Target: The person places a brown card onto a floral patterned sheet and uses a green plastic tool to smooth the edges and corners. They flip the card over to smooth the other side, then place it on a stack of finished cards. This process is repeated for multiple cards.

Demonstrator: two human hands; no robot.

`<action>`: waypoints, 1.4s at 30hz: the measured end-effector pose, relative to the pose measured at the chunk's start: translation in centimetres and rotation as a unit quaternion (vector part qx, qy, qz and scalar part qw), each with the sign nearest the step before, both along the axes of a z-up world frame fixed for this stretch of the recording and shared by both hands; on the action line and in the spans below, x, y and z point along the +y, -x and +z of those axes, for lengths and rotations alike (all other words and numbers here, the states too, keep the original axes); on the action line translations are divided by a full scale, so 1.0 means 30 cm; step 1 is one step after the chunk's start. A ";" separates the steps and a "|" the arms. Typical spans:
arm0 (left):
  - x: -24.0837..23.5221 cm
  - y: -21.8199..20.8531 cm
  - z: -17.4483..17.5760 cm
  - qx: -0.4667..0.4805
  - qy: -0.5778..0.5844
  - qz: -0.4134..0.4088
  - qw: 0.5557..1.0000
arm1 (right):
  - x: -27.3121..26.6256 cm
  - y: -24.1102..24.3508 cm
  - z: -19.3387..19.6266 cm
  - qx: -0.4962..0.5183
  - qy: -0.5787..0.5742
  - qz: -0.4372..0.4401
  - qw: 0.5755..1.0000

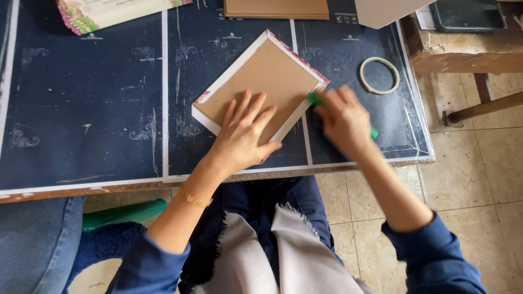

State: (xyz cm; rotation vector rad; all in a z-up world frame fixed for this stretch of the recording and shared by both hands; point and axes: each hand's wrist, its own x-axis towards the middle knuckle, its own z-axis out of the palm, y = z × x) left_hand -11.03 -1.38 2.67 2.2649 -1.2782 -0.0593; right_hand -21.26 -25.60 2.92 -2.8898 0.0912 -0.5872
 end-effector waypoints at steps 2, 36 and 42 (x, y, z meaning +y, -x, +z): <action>0.050 0.027 0.009 0.024 -0.005 -0.009 1.000 | -0.034 -0.031 0.005 -0.016 -0.002 -0.020 1.000; 0.224 0.062 -0.007 0.012 0.050 0.030 0.998 | 0.002 0.212 0.079 0.097 0.021 0.105 0.989; 0.266 -0.014 0.074 -0.016 -0.002 -0.076 0.997 | 0.011 0.186 0.165 0.116 0.048 0.166 0.978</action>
